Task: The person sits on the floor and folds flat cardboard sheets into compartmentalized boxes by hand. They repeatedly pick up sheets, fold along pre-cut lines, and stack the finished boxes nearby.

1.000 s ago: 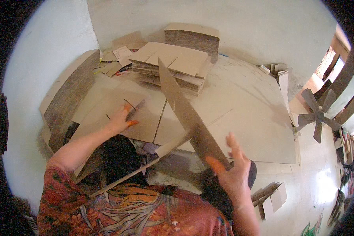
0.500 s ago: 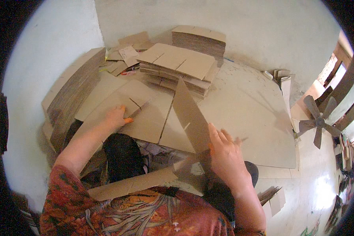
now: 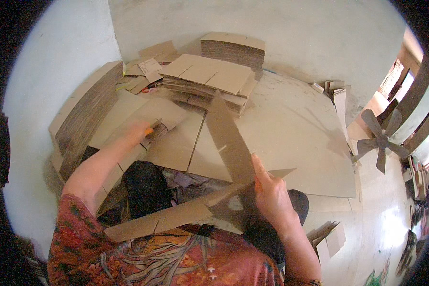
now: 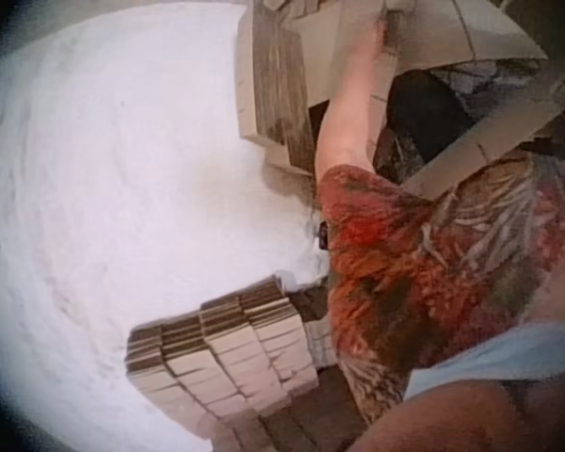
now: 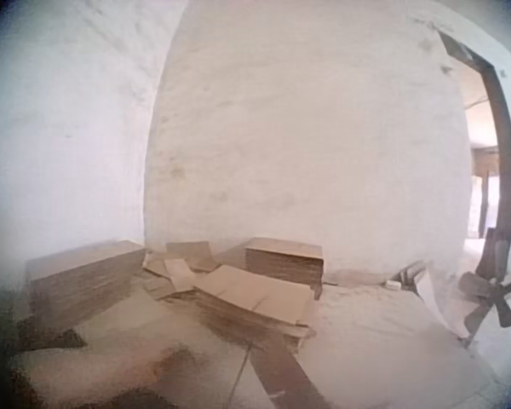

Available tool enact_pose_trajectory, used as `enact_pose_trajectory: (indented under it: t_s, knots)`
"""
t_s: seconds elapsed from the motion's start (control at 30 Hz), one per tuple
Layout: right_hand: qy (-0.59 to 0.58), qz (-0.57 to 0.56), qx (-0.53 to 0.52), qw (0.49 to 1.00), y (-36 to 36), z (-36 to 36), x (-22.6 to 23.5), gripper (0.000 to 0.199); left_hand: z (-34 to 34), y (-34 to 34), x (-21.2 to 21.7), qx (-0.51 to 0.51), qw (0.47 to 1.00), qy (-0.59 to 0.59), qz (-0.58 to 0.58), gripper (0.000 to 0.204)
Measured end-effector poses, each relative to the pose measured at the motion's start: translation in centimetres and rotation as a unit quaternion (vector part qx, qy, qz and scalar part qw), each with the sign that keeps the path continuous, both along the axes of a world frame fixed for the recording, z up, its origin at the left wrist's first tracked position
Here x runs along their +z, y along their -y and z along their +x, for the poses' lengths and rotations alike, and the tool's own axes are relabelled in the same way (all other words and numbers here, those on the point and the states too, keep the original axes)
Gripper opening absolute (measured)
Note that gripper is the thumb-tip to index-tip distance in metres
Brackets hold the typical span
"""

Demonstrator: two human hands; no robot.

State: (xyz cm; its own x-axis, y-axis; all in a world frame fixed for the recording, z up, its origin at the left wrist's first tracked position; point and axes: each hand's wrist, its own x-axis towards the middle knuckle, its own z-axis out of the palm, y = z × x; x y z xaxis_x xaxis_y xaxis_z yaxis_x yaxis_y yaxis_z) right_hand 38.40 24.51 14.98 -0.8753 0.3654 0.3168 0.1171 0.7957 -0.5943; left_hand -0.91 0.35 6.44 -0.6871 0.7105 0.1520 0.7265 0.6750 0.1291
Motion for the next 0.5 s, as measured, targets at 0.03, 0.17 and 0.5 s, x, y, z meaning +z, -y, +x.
enact_pose_trajectory:
  t_s: [0.03,0.17,0.5]
  knots:
    - [-0.012,-0.003,0.008,1.000,0.1,0.0,0.1,0.044,0.1,0.3,1.2,-0.011,1.000,0.002,0.005,0.020]
    - [-0.095,0.044,0.063,0.992,0.2,-0.3,0.5,0.052,0.4,-1.4,6.0,-0.029,0.996,0.079,0.032,0.023]
    - [-0.060,0.025,0.029,0.997,0.6,-0.4,1.6,0.043,11.6,-9.6,10.7,-0.264,0.918,0.293,0.038,0.033]
